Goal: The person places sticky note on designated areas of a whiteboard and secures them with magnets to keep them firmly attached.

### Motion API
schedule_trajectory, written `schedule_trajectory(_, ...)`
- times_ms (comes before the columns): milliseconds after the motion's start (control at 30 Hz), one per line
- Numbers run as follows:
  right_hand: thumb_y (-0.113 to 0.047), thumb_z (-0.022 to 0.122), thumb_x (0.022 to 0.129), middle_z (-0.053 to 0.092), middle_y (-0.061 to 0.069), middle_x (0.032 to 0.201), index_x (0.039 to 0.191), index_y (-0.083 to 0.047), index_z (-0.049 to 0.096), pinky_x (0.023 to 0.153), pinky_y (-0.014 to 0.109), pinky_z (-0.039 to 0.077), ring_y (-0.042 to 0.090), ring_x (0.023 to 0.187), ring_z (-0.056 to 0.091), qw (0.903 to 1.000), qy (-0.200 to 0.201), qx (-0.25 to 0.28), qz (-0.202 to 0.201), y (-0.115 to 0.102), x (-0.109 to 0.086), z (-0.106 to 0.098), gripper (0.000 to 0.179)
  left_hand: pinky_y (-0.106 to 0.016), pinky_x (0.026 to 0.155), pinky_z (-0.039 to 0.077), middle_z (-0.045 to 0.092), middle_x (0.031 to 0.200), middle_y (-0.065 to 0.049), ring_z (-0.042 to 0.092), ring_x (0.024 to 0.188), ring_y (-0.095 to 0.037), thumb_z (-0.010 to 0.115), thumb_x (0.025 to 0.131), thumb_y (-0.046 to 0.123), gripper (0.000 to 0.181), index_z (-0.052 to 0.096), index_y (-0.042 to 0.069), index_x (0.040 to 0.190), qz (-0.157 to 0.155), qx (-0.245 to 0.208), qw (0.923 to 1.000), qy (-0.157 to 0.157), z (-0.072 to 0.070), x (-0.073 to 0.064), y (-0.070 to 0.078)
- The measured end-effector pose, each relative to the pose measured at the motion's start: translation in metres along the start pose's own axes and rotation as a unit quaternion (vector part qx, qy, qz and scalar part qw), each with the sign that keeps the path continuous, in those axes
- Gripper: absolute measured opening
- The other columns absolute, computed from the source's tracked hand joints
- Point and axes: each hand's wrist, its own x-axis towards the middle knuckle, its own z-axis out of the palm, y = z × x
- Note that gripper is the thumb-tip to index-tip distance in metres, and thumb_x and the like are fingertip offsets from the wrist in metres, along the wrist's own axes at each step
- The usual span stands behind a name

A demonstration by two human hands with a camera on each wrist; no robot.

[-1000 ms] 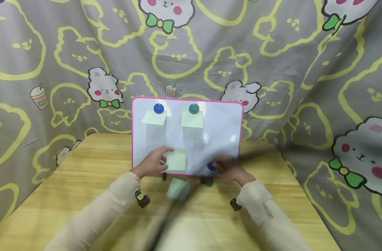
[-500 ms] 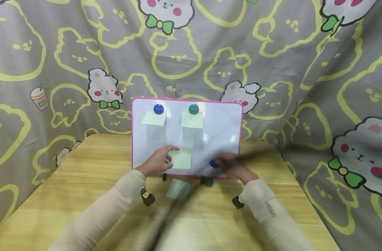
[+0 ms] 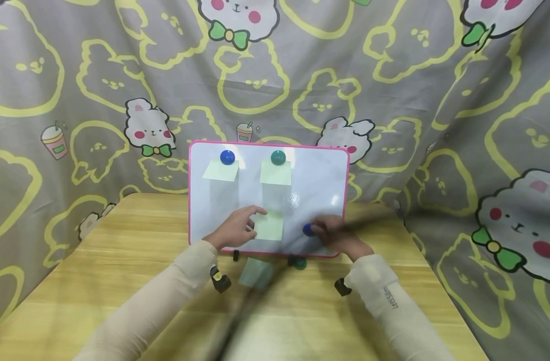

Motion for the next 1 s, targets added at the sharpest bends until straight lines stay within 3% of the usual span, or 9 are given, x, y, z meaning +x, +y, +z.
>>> schedule_trajectory(200, -0.008, 0.062, 0.093, 0.069, 0.005, 0.090, 0.097, -0.002, 0.070, 0.073, 0.043, 0.055, 0.022, 0.082, 0.063, 0.9999, 0.010, -0.002, 0.012, 0.001, 0.002, -0.004, 0.011, -0.029, 0.079, 0.052, 0.056, 0.127, -0.009, 0.058, 0.082, -0.015, 0.063, 0.074, -0.010, 0.060, 0.053, 0.005, 0.131, 0.010, 0.014, 0.9998, -0.003, 0.001, 0.006, 0.006)
schedule_trajectory(367, -0.008, 0.062, 0.093, 0.070, 0.008, 0.092, 0.098, -0.001, 0.070, 0.074, 0.045, 0.055, 0.024, 0.082, 0.063, 0.9996, 0.018, 0.000, 0.024, 0.001, 0.003, -0.008, 0.012, -0.030, 0.079, 0.053, 0.056, 0.127, -0.012, 0.061, 0.087, -0.020, 0.064, 0.075, -0.009, 0.056, 0.053, 0.004, 0.129, 0.026, 0.018, 0.9995, -0.002, 0.003, 0.013, 0.010)
schedule_trajectory(667, -0.010, 0.061, 0.094, 0.069, 0.008, 0.092, 0.099, -0.001, 0.069, 0.074, 0.045, 0.055, 0.024, 0.083, 0.063, 0.9992, 0.027, -0.001, 0.027, 0.002, 0.005, -0.014, 0.013, -0.029, 0.077, 0.052, 0.058, 0.123, -0.009, 0.061, 0.088, -0.020, 0.064, 0.077, -0.007, 0.054, 0.053, 0.007, 0.128, 0.013, 0.017, 0.9997, -0.014, 0.006, 0.021, 0.019)
schedule_trajectory(1000, -0.009, 0.061, 0.094, 0.070, 0.010, 0.091, 0.100, 0.000, 0.069, 0.072, 0.045, 0.055, 0.026, 0.080, 0.064, 0.9984, 0.056, -0.003, 0.010, 0.007, 0.006, -0.017, 0.013, -0.029, 0.081, 0.051, 0.055, 0.129, -0.011, 0.060, 0.092, -0.021, 0.064, 0.076, -0.007, 0.055, 0.053, 0.005, 0.129, 0.015, 0.008, 0.9997, -0.017, 0.012, 0.033, 0.028)
